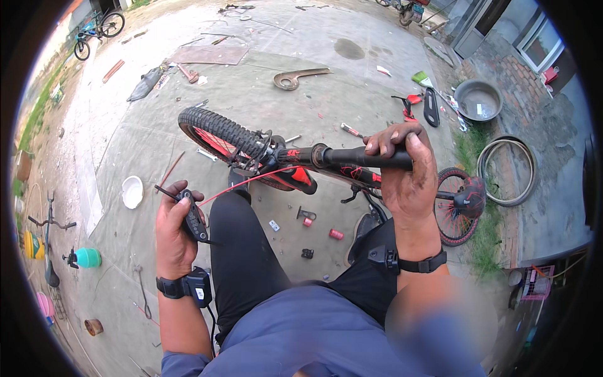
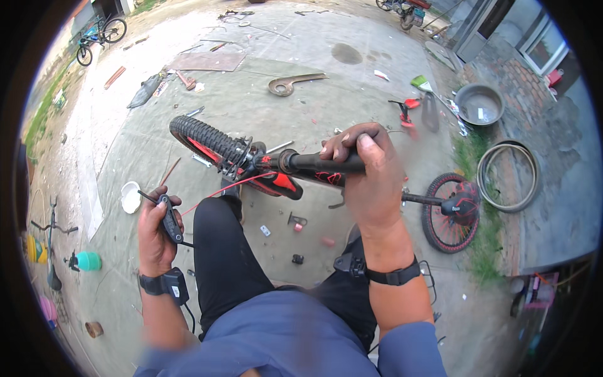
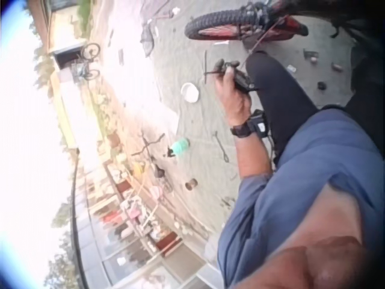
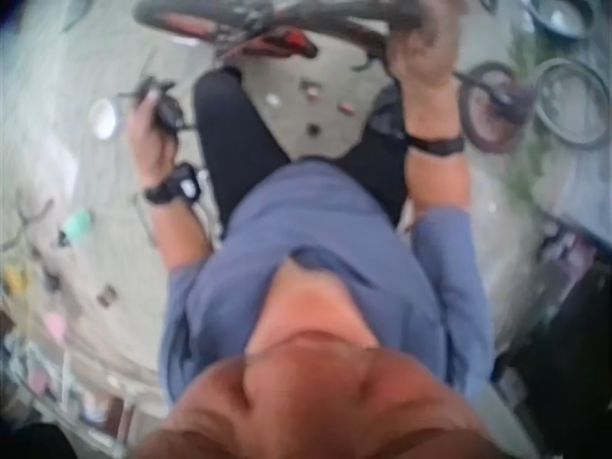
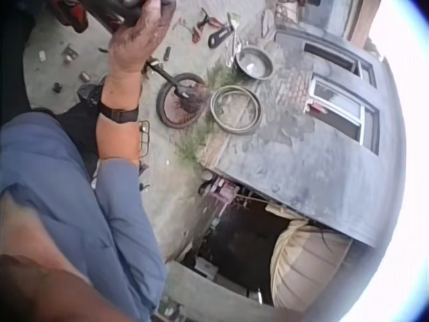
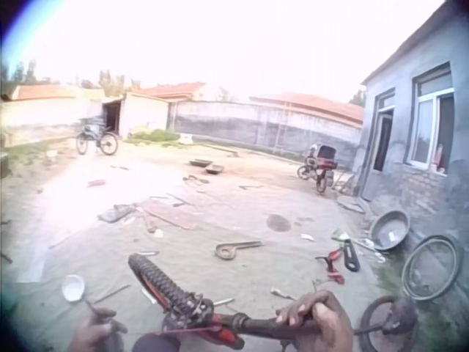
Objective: The person assembles the front end of a bicycle by installing the handlebar stem, handlebar, and brake lever onto the frame. The person then installs the seat post and saddle onto the frame.
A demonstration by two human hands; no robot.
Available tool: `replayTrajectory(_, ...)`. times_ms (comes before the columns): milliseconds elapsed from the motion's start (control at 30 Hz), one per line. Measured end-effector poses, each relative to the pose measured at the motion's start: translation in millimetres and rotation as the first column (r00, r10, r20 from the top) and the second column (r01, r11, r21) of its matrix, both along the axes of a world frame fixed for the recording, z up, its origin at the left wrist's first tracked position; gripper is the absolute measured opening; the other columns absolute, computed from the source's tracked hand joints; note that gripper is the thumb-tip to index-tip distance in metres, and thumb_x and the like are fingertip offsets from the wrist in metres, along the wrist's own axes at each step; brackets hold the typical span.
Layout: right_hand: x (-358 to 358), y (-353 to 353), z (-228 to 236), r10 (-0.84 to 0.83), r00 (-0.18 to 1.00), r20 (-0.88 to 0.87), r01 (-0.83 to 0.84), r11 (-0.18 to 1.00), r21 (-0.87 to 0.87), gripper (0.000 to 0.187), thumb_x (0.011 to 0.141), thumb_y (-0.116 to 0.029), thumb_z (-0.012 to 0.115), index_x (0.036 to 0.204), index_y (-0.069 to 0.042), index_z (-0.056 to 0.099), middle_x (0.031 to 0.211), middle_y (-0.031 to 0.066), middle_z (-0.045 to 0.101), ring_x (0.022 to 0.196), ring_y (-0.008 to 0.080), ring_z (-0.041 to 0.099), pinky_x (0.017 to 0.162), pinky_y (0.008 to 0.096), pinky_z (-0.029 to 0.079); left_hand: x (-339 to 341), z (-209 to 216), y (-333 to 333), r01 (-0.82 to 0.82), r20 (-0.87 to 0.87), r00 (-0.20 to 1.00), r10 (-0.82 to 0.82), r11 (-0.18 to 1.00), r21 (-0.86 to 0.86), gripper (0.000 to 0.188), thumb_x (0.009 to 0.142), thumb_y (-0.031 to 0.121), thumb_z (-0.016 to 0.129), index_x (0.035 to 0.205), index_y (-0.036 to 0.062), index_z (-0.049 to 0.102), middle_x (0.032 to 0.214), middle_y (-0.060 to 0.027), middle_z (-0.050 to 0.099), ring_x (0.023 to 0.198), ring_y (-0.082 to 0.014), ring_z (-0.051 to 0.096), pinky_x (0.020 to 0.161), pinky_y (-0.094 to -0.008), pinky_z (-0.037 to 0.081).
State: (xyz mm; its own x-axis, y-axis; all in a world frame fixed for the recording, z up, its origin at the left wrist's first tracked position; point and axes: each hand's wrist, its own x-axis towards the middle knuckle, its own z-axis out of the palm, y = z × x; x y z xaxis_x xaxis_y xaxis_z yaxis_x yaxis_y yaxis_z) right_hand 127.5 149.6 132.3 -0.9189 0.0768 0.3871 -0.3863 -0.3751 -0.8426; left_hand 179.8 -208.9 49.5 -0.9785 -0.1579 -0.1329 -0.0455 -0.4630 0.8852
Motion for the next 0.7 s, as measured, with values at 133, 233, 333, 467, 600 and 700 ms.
replayTrajectory(133,9.9,0.9,-6.3,0.029,1.000,0.000,-0.029,0.999,0.022,0.020,0.101,-0.022,0.048,0.102,-0.004,0.055,0.085,0.0092,0.057,0.090,0.0255,0.062,0.098,0.0458,0.048,1.8,4.8,13.2,0.050,0.013,0.999,-0.050,0.999,0.012,0.045,0.098,0.011,0.065,0.138,-0.0007,0.049,0.108,-0.0160,0.066,0.073,-0.0140,0.063,0.065,-0.0273,0.055)
replayTrajectory(233,10.8,-1.4,-7.9,0.060,0.998,-0.003,-0.060,0.998,0.029,0.023,0.106,-0.026,0.050,0.109,-0.005,0.056,0.088,0.0069,0.056,0.092,0.0266,0.062,0.102,0.0477,0.045,2.1,4.1,23.9,0.075,0.033,0.997,-0.076,0.997,0.031,0.045,0.098,0.011,0.067,0.137,-0.0005,0.048,0.109,-0.0141,0.067,0.075,-0.0132,0.063,0.066,-0.0263,0.054)
replayTrajectory(333,5.2,-1.0,-2.3,0.007,1.000,-0.025,-0.008,0.999,-0.045,0.022,0.107,-0.021,0.054,0.118,-0.003,0.060,0.089,0.0067,0.058,0.093,0.0253,0.063,0.101,0.0463,0.048,-8.8,6.3,52.5,0.094,0.045,0.994,-0.096,0.995,0.039,0.048,0.098,0.013,0.067,0.140,0.0005,0.046,0.110,-0.0157,0.065,0.072,-0.0161,0.066,0.064,-0.0282,0.057)
replayTrajectory(467,-12.1,-2.0,-1.3,-0.133,0.986,-0.103,0.130,0.991,-0.033,0.024,0.108,-0.012,0.059,0.128,-0.002,0.063,0.089,0.0056,0.062,0.090,0.0197,0.065,0.096,0.0440,0.055,-21.2,22.8,79.1,0.188,-0.076,0.981,-0.177,0.966,0.179,0.048,0.100,0.008,0.063,0.143,0.0019,0.044,0.119,-0.0172,0.065,0.089,-0.0191,0.070,0.080,-0.0323,0.060)
replayTrajectory(600,-28.7,0.4,-0.5,-0.145,0.981,-0.128,0.151,0.988,0.033,0.024,0.109,-0.015,0.057,0.127,0.000,0.065,0.086,0.0036,0.062,0.085,0.0157,0.064,0.097,0.0437,0.056,-38.9,50.8,103.1,0.271,-0.209,0.953,-0.221,0.929,0.250,0.048,0.100,0.007,0.064,0.144,0.0036,0.043,0.122,-0.0144,0.064,0.102,-0.0203,0.068,0.088,-0.0368,0.059)
replayTrajectory(700,-40.4,5.3,-0.6,-0.105,0.985,-0.136,0.111,0.993,0.040,0.026,0.110,-0.017,0.055,0.126,0.001,0.065,0.084,0.0019,0.060,0.083,0.0142,0.063,0.100,0.0432,0.055,-56.6,68.8,117.3,0.297,-0.266,0.938,-0.224,0.914,0.277,0.046,0.102,0.010,0.063,0.144,0.0041,0.045,0.120,-0.0136,0.064,0.101,-0.0210,0.067,0.088,-0.0378,0.059)
